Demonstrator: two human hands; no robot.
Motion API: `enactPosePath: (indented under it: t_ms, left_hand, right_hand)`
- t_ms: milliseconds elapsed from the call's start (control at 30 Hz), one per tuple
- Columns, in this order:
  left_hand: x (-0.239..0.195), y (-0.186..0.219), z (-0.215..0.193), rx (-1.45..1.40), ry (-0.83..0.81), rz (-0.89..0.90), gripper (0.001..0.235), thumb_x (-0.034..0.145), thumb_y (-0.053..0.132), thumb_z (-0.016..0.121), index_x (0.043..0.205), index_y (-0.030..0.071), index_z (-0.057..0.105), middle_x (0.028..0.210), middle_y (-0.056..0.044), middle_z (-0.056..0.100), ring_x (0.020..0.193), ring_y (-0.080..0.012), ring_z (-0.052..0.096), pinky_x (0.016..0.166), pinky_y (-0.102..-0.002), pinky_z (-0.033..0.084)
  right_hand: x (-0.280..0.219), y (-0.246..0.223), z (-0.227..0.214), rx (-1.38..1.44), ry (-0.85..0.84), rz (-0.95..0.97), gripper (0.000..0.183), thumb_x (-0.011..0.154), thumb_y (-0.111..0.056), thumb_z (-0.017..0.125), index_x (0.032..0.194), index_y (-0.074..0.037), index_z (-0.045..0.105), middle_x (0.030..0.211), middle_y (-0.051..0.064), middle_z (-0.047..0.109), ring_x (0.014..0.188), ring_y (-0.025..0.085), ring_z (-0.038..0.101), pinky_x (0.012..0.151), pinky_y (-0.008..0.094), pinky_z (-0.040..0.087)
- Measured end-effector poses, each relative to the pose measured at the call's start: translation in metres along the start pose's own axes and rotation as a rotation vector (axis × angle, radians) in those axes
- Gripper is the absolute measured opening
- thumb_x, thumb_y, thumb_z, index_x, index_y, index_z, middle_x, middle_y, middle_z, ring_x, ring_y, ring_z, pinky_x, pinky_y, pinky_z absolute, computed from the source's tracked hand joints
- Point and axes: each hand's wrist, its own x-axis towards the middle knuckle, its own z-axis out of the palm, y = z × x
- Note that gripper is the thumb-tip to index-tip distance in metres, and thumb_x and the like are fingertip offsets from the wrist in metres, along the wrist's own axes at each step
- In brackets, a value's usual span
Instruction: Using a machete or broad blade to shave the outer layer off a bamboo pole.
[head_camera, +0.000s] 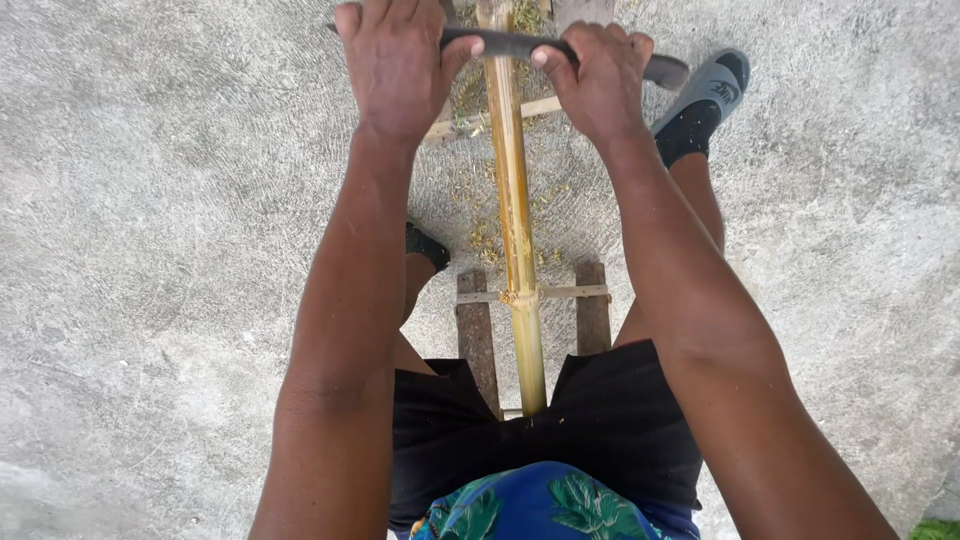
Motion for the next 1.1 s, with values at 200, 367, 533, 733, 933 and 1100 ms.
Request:
enactPosePath:
  t_ms: [200, 367, 533, 733, 933, 1100]
  left_hand:
    - [-0.004, -0.002, -0.001, -0.027, 0.078, 0.012, 0.045, 0.087, 0.057, 0.076, 0.103, 0.015, 0.072, 0.092, 0.000, 0.066, 0.098, -0.0219, 0.054, 0.090, -0.045, 0.036]
    - [-0.014, 0.008, -0.024, 0.019, 0.075, 0.041, 0.051, 0.087, 0.059, 0.075, 0.104, 0.011, 0.071, 0.094, -0.001, 0.064, 0.096, -0.0219, 0.052, 0.083, -0.043, 0.034]
    - [-0.041, 0.012, -0.016, 0.044, 0.084, 0.047, 0.056, 0.091, 0.065, 0.071, 0.101, 0.010, 0.072, 0.086, -0.002, 0.061, 0.090, -0.0211, 0.049, 0.082, -0.042, 0.033]
    - [-0.078, 0.038, -0.031, -0.010, -0.051, -0.019, 0.057, 0.094, 0.068, 0.066, 0.090, 0.011, 0.072, 0.080, -0.003, 0.060, 0.084, -0.0213, 0.045, 0.084, -0.043, 0.033]
    - [-0.099, 0.056, -0.046, -0.021, -0.071, -0.050, 0.052, 0.092, 0.063, 0.068, 0.088, 0.011, 0.071, 0.080, -0.003, 0.057, 0.085, -0.0212, 0.045, 0.085, -0.042, 0.032]
    - [-0.099, 0.048, -0.038, -0.076, -0.080, -0.043, 0.051, 0.089, 0.062, 0.070, 0.086, 0.011, 0.071, 0.079, -0.002, 0.059, 0.083, -0.0205, 0.046, 0.084, -0.042, 0.032]
  right_hand:
    - [0.003, -0.012, -0.013, 0.039, 0.060, -0.077, 0.061, 0.110, -0.067, 0.044, 0.088, -0.015, 0.067, 0.078, 0.002, 0.059, 0.083, 0.023, 0.055, 0.086, 0.047, 0.030]
    - [-0.013, -0.018, -0.008, 0.029, 0.012, -0.021, 0.061, 0.107, -0.068, 0.048, 0.086, -0.014, 0.068, 0.073, 0.002, 0.059, 0.076, 0.022, 0.053, 0.088, 0.048, 0.031]
    - [-0.036, -0.023, -0.011, 0.056, -0.003, -0.045, 0.061, 0.109, -0.068, 0.048, 0.088, -0.014, 0.068, 0.074, 0.002, 0.059, 0.077, 0.022, 0.054, 0.088, 0.048, 0.030]
    - [-0.081, -0.037, -0.023, 0.057, -0.107, 0.035, 0.061, 0.106, -0.068, 0.047, 0.084, -0.015, 0.066, 0.072, 0.003, 0.057, 0.076, 0.022, 0.052, 0.089, 0.047, 0.030]
    - [-0.110, -0.050, -0.031, 0.043, -0.075, 0.061, 0.057, 0.105, -0.063, 0.053, 0.081, -0.013, 0.064, 0.071, 0.004, 0.056, 0.074, 0.024, 0.051, 0.089, 0.045, 0.031]
    - [-0.102, -0.050, -0.034, 0.062, -0.128, 0.088, 0.052, 0.104, -0.060, 0.057, 0.081, -0.014, 0.065, 0.069, 0.002, 0.057, 0.073, 0.023, 0.052, 0.086, 0.045, 0.030]
